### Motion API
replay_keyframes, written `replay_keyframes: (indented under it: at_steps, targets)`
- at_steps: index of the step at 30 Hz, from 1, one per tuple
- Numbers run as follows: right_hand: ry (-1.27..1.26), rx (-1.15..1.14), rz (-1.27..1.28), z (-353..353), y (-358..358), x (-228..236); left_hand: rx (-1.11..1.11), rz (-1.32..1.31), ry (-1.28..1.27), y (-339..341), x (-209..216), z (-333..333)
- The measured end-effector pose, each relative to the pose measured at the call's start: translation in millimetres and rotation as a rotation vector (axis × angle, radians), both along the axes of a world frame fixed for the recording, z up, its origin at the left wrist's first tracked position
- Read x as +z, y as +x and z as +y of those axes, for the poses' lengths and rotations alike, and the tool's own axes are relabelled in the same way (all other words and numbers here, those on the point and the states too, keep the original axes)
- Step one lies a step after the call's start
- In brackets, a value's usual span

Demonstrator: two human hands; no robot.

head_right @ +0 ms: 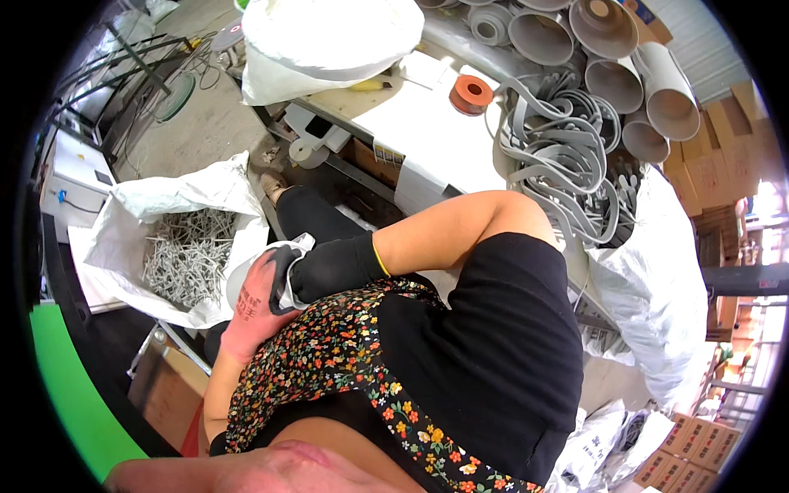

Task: The person assembles white plastic jugs by attaching grey handles and applying labels. They pick up a jug, insert a handle, apply a label, and place the finished unit into a cardboard box. The process is repeated multiple times in a continuous loop.

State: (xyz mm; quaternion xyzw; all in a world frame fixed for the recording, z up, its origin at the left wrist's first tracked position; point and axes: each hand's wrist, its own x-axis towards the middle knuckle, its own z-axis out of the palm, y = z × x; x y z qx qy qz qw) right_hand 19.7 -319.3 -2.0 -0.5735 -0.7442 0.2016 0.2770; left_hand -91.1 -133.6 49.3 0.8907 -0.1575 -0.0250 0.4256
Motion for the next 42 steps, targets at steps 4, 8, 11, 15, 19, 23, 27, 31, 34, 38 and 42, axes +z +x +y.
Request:
replay_keyframes:
  at_steps: [4, 8, 11, 15, 19, 23, 27, 31, 34, 38, 42]
  targets:
    - [-0.052, -0.072, -0.053, -14, -6, -5, 0.299, 0.074, 0.013, 32, -27, 57]
    - [-0.098, -0.241, 0.149, -32, -9, -6, 0.684, 0.581, 0.105, 54, -180, 204]
    - [-0.046, -0.520, 0.364, -56, 6, -9, 0.383, 0.586, 0.123, 27, -240, 225]
    - [0.209, -1.202, 0.269, -120, 61, -60, 0.650, 0.538, -0.443, 1, -231, 200]
    - [0.211, -1.599, -0.411, -170, 105, -99, 0.982, 0.452, -0.783, 1, -184, 199]
    - [0.137, -1.728, -0.337, -174, 122, -126, 1.043, 0.128, -0.670, 14, -116, 231]
    - [0.190, -1.766, -0.340, -170, 124, -129, 0.988, -0.080, -0.576, 19, -38, 267]
    - [0.246, -1.690, -0.404, -169, 122, -120, 0.803, -0.069, -0.566, 30, 20, 258]
    - [0.310, -1.607, -0.440, -164, 121, -114, 0.902, -0.125, -0.530, 34, -22, 272]
    - [0.396, -1.494, -0.179, -114, 115, -71, 0.865, -0.219, -0.593, 55, -33, 228]
    - [0.301, -1.050, 0.516, -14, 102, 45, 0.772, -0.224, -0.741, 75, -1, 185]
